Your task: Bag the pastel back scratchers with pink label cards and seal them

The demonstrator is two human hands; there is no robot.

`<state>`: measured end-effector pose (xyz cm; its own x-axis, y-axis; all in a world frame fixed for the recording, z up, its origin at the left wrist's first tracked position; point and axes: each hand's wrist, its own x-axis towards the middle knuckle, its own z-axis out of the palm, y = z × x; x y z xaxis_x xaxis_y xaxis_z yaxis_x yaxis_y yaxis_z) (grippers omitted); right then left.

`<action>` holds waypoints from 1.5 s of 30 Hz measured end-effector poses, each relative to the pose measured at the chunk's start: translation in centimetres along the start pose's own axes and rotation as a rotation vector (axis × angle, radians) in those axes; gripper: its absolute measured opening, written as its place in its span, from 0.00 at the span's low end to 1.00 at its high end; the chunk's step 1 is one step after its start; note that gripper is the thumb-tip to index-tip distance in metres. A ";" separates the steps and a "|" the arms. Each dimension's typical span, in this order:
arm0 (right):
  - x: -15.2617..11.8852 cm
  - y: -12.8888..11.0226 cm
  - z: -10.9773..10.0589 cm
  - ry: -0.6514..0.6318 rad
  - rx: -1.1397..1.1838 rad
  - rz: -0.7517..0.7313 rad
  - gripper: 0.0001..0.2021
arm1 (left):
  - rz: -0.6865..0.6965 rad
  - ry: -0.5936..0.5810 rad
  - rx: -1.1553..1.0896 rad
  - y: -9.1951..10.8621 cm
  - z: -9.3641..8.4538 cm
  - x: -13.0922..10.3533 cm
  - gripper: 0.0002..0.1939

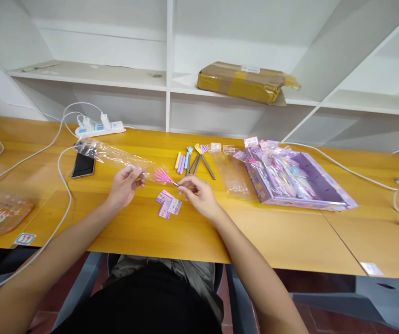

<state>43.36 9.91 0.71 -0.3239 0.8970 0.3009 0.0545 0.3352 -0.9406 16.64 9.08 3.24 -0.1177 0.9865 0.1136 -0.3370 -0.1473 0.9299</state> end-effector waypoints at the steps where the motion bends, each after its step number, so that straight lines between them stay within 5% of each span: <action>1: 0.0 0.1 0.0 -0.002 -0.003 0.007 0.14 | 0.000 -0.009 0.012 0.0 0.0 0.0 0.25; 16: 0.0 0.2 0.0 -0.003 -0.056 0.022 0.14 | -0.026 -0.150 0.146 -1.6 -0.1 -0.3 0.22; 31: -0.1 1.1 0.9 -0.056 0.140 0.128 0.26 | -0.058 -0.280 0.257 -2.0 -0.2 -0.5 0.22; 36: 0.0 0.8 0.7 -0.121 0.166 0.171 0.24 | -0.007 -0.186 0.198 -1.9 0.0 -0.5 0.21; 41: 0.1 0.4 0.0 -0.230 -0.057 0.227 0.23 | -0.003 -0.026 0.077 -1.1 -0.1 0.0 0.24; 45: 0.1 0.3 0.0 -0.229 -0.100 0.222 0.25 | -0.015 -0.046 0.080 -0.5 -0.3 0.2 0.23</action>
<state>43.35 10.11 0.47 -0.4971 0.8669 0.0362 0.2361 0.1753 -0.9558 16.54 9.28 2.72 -0.0700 0.9911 0.1136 -0.2627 -0.1281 0.9563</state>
